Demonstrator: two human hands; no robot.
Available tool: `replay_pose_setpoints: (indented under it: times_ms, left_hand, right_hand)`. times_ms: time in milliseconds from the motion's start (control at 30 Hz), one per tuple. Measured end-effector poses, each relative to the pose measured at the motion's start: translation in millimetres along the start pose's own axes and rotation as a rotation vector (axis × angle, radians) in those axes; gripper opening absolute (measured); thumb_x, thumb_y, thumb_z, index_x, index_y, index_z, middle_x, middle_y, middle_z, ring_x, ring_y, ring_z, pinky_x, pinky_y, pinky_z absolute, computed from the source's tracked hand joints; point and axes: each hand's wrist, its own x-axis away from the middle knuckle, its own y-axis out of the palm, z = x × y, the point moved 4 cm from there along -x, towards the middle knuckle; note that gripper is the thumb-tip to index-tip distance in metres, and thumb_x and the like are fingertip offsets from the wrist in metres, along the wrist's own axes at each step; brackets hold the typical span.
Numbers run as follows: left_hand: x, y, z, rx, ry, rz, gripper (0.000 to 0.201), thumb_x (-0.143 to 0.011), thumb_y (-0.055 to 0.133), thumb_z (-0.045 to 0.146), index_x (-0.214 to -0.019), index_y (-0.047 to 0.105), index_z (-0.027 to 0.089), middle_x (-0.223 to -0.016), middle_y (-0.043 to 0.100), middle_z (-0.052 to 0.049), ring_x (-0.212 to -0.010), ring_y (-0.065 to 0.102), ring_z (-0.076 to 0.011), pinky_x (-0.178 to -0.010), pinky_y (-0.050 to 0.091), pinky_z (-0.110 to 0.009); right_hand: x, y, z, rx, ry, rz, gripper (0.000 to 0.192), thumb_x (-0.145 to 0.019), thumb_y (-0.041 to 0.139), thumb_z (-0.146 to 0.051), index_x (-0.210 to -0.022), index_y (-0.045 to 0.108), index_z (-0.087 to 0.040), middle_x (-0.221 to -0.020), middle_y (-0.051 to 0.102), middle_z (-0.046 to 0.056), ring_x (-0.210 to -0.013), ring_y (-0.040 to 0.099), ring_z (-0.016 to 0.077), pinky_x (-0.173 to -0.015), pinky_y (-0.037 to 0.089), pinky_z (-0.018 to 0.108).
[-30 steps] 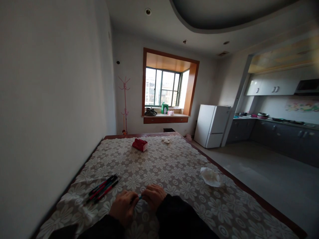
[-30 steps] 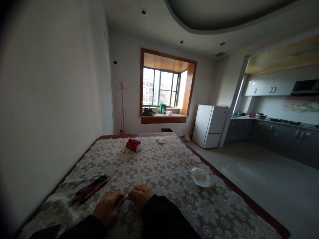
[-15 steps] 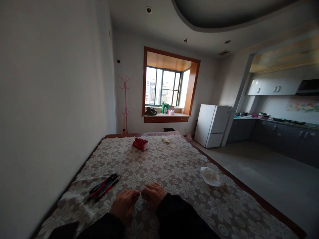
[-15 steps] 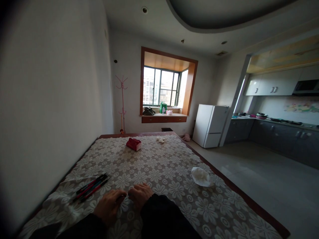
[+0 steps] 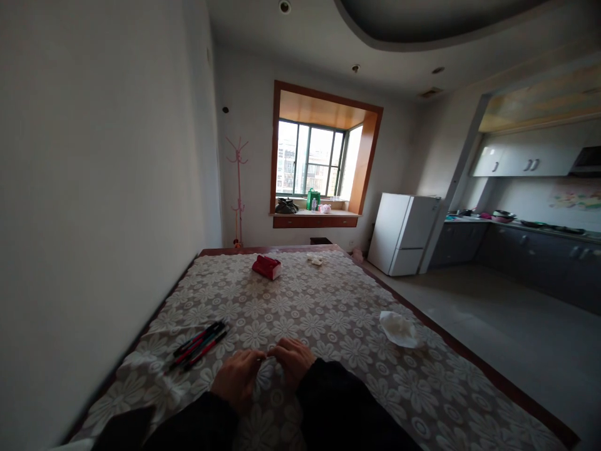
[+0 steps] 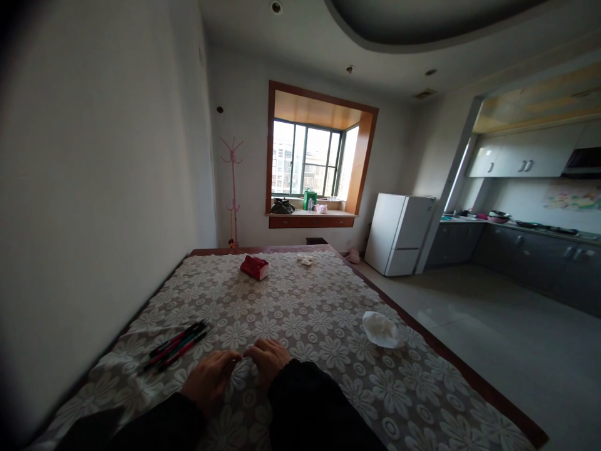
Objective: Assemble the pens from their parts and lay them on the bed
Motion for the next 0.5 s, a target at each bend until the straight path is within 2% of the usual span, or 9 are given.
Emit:
replay_pose_setpoints:
  times_ms: [167,267,333,400,500]
  left_hand:
    - [0.8,-2.9,-6.1,-0.038,-0.106,0.042,0.027,-0.089,0.037,0.02,-0.098,0.062,0.024,-0.098,0.067,-0.004,-0.093,0.057,-0.0207,-0.082,0.04,-0.035]
    - [0.9,-4.1,-7.6,-0.049,-0.124,0.061,0.026,-0.089,0.038,0.019,-0.099,0.062,0.023,-0.099,0.067,-0.004,-0.095,0.056,-0.0203,-0.085,0.04,-0.034]
    - [0.6,-4.4,-6.2,-0.042,-0.115,0.061,0.025,-0.089,0.039,0.02,-0.099,0.062,0.022,-0.098,0.067,-0.004,-0.095,0.057,-0.0201,-0.085,0.04,-0.034]
    - [0.2,-5.1,-2.6,-0.025,-0.081,0.052,0.025,-0.091,0.039,0.022,-0.099,0.063,0.023,-0.098,0.067,-0.005,-0.094,0.058,-0.0201,-0.085,0.041,-0.034]
    - [0.1,-6.1,5.4,0.019,0.022,0.025,0.026,-0.092,0.039,0.024,-0.102,0.062,0.025,-0.1,0.067,-0.003,-0.095,0.058,-0.019,-0.085,0.043,-0.032]
  right_hand:
    - [-0.1,-1.9,13.3,0.003,0.224,0.025,0.04,-0.074,0.053,-0.003,-0.107,0.055,-0.026,-0.101,0.064,0.001,-0.098,0.054,0.0203,-0.082,0.037,0.03]
    - [1.6,-3.1,18.2,-0.006,0.311,0.019,0.042,-0.073,0.054,-0.003,-0.108,0.054,-0.025,-0.101,0.064,0.001,-0.099,0.053,0.0208,-0.084,0.036,0.032]
    - [2.0,-5.4,16.0,-0.001,0.288,0.028,0.044,-0.073,0.055,-0.006,-0.113,0.052,-0.024,-0.106,0.062,0.003,-0.101,0.052,0.0211,-0.087,0.035,0.033]
    - [1.4,-8.6,9.7,-0.02,0.193,0.056,0.047,-0.075,0.058,-0.012,-0.119,0.049,-0.023,-0.114,0.059,0.005,-0.106,0.049,0.0221,-0.093,0.033,0.035]
    - [0.3,-10.5,0.4,-0.077,0.037,0.071,0.031,-0.082,0.059,-0.024,-0.113,0.054,-0.023,-0.109,0.061,0.005,-0.104,0.05,0.0217,-0.095,0.031,0.035]
